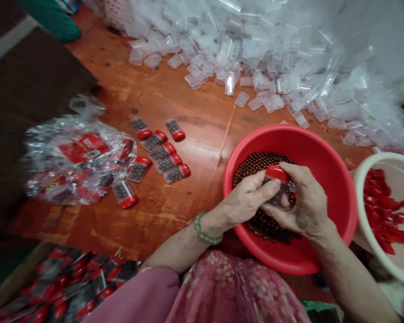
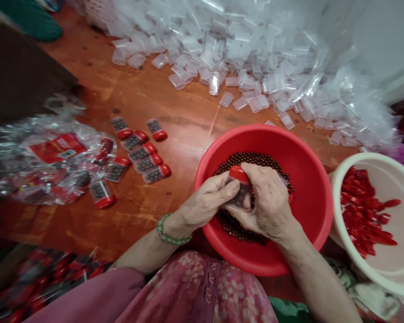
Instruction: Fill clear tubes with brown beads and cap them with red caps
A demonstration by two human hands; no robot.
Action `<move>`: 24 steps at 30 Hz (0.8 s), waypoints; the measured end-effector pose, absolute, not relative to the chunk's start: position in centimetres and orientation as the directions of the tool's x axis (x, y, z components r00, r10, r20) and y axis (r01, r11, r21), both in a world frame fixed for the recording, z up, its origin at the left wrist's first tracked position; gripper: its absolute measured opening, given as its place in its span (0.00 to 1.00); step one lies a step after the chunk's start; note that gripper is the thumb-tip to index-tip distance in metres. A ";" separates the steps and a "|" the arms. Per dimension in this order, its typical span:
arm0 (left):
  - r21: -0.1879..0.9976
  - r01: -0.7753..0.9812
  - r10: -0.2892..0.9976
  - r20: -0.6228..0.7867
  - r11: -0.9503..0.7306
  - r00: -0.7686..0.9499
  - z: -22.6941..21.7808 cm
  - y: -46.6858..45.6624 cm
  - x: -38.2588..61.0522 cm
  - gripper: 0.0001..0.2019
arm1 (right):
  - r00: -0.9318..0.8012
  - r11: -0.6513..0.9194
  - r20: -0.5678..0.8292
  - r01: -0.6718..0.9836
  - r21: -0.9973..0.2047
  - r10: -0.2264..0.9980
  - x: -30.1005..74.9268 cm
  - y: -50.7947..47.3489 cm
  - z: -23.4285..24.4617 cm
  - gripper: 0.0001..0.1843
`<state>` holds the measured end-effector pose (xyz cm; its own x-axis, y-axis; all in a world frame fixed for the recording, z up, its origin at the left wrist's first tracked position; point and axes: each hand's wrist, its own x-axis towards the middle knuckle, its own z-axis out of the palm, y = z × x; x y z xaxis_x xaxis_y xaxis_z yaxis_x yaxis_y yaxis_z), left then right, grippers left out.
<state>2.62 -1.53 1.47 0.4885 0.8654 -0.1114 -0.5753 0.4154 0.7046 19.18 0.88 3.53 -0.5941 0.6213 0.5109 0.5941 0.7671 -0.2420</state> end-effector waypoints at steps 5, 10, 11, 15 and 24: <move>0.932 -0.362 0.973 0.090 -0.007 0.214 2.4 -1.8 0.8 0.18 | -0.656 0.761 0.389 0.588 -0.276 0.647 21.1 0.9 2.8 0.52; 0.907 0.270 0.923 0.366 -0.324 -0.122 0.7 -2.6 -5.0 0.15 | -0.566 0.670 0.373 0.690 -0.273 0.735 22.6 1.3 2.4 0.41; 0.893 0.338 0.935 0.344 -0.296 -0.090 0.1 -2.9 -6.3 0.14 | -0.545 0.656 0.386 0.706 -0.267 0.744 22.9 1.4 2.6 0.39; 0.913 0.375 0.845 0.326 -0.164 -0.424 -2.3 -3.7 -11.0 0.14 | -0.457 0.593 0.433 0.762 -0.260 0.777 24.4 2.2 4.0 0.25; 0.631 0.753 0.856 0.274 0.185 -0.439 -1.8 -5.3 -14.5 0.08 | -0.402 0.387 -0.093 0.910 -0.149 0.911 29.2 3.8 4.0 0.16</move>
